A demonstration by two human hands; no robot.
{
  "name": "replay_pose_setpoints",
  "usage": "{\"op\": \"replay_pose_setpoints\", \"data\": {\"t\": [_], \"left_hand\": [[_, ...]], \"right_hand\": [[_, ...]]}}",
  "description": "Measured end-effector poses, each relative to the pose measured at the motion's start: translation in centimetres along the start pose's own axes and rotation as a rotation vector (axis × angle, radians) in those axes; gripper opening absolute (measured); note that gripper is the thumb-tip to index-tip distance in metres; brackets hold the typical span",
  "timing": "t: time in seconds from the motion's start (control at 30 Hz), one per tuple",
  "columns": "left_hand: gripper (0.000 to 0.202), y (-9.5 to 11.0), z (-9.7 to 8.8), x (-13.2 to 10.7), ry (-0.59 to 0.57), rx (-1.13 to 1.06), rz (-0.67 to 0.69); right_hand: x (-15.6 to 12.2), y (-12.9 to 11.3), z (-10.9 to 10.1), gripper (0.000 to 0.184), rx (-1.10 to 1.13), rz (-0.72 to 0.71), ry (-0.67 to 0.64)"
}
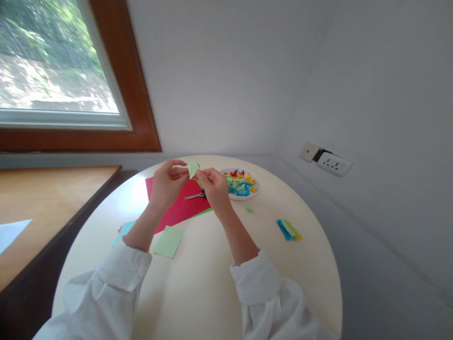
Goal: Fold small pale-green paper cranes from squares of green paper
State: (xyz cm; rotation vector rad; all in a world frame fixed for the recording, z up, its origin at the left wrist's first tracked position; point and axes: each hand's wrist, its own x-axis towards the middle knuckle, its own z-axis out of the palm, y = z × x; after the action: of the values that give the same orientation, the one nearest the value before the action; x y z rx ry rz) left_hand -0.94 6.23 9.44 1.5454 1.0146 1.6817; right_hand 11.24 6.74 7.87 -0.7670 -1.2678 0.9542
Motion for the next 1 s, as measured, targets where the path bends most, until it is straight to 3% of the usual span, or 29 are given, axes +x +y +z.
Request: {"op": "replay_pose_setpoints", "data": {"t": [0.2, 0.53, 1.0], "left_hand": [[0.015, -0.1, 0.1, 0.0, 0.017, 0.024, 0.006], [0.007, 0.0, 0.2, -0.1, -0.101, -0.004, -0.026], [0.015, 0.6, 0.2, -0.4, -0.092, -0.033, -0.041]], "right_hand": [[0.0, -0.1, 0.3, 0.013, 0.051, 0.017, 0.038], [0.2, 0.4, 0.1, 0.015, 0.032, -0.033, 0.156], [0.0, 0.2, 0.2, 0.035, 0.1, -0.049, 0.186]]}}
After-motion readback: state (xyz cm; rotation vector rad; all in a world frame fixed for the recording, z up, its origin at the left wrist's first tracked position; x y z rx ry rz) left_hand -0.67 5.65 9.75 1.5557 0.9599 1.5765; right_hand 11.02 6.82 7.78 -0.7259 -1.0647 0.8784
